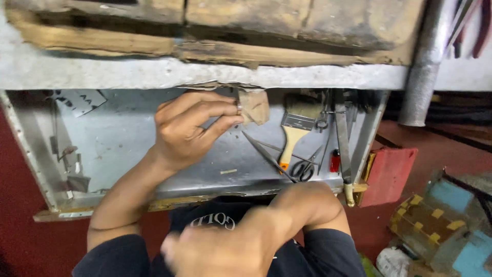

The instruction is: A jeweler uses a caliper to measure a small metal component and a graver to work on it at a workbench.

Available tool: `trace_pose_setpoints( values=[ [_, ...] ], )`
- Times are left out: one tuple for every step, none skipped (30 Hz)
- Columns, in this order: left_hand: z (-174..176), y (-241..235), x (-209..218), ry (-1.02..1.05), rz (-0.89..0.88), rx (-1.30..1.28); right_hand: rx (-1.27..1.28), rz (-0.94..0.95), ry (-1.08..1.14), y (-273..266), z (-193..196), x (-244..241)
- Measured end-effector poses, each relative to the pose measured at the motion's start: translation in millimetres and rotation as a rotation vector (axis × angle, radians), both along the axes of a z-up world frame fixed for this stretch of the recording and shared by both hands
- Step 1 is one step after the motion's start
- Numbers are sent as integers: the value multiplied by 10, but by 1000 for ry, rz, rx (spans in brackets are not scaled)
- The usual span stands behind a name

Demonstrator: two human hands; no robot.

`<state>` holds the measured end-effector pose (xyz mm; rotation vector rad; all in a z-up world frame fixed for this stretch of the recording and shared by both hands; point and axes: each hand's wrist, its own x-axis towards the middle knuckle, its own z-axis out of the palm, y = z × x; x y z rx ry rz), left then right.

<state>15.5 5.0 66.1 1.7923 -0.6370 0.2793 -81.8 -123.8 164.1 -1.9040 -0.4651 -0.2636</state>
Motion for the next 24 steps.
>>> trace_pose_setpoints(
  values=[
    [9, 3, 2, -3, 7, 13, -2, 16, -10, -24, 11, -4],
    [3, -10, 6, -8, 3, 11, -4, 12, -15, -54, 17, -2],
    [-1, -11, 9, -8, -2, 3, 1, 49, -33, -71, 25, -1],
    [-6, -4, 0, -5, 1, -4, 9, 95, -49, -89, 33, 1],
    [-14, -12, -2, -8, 5, -4, 9, 98, -52, -115, 40, 4],
    [-21, -16, -5, -10, 14, -15, 18, 144, -67, -141, 46, 7],
    [-29, -17, -9, -12, 24, -26, 27, 190, -83, -163, 49, 10],
    [-26, -5, -16, -14, 31, -23, 30, 198, -84, -203, 52, 12],
    [-24, 7, -21, 1, 21, -24, 39, 247, -98, -242, 53, 17],
    [-21, 9, -21, 15, 10, -26, 47, 295, -113, -289, 57, 25],
    [-27, 12, -26, 13, 16, -26, 48, 301, -115, -458, -43, 65],
    [-33, 14, -25, 15, 17, -26, -143, 303, -43, -625, -144, 105],
    [-41, 12, -24, 18, 17, -27, -332, 304, 29, -795, -247, 147],
    [-42, 16, -22, 16, 19, -25, -331, 306, 27, -768, -342, 260],
    [-46, 20, -20, 12, 6, -26, -134, 188, -99, -742, -438, 373],
    [-48, 25, -16, 8, -7, -25, 64, 66, -218, -712, -534, 488],
    [-46, 31, -10, 8, -5, -23, 67, 68, -218, -703, -561, 525],
    [-43, 40, -7, 6, -18, -21, 73, -17, -173, -690, -589, 559],
    [-43, 50, -3, 4, -31, -19, 79, -101, -125, -677, -620, 593],
    [-48, 52, -3, 7, -30, -17, 81, -101, -123, -678, -654, 601],
    [-54, 55, -3, 7, -32, -19, 80, -97, -123, -678, -689, 610],
    [-62, 53, 0, 6, -33, -24, 77, -92, -123, -684, -722, 621],
    [-72, 56, 3, 8, -32, -23, 77, -91, -121, -668, -716, 633],
    [-81, 60, 3, -2, -34, -15, 61, -80, -129, -652, -710, 644]
  ],
)
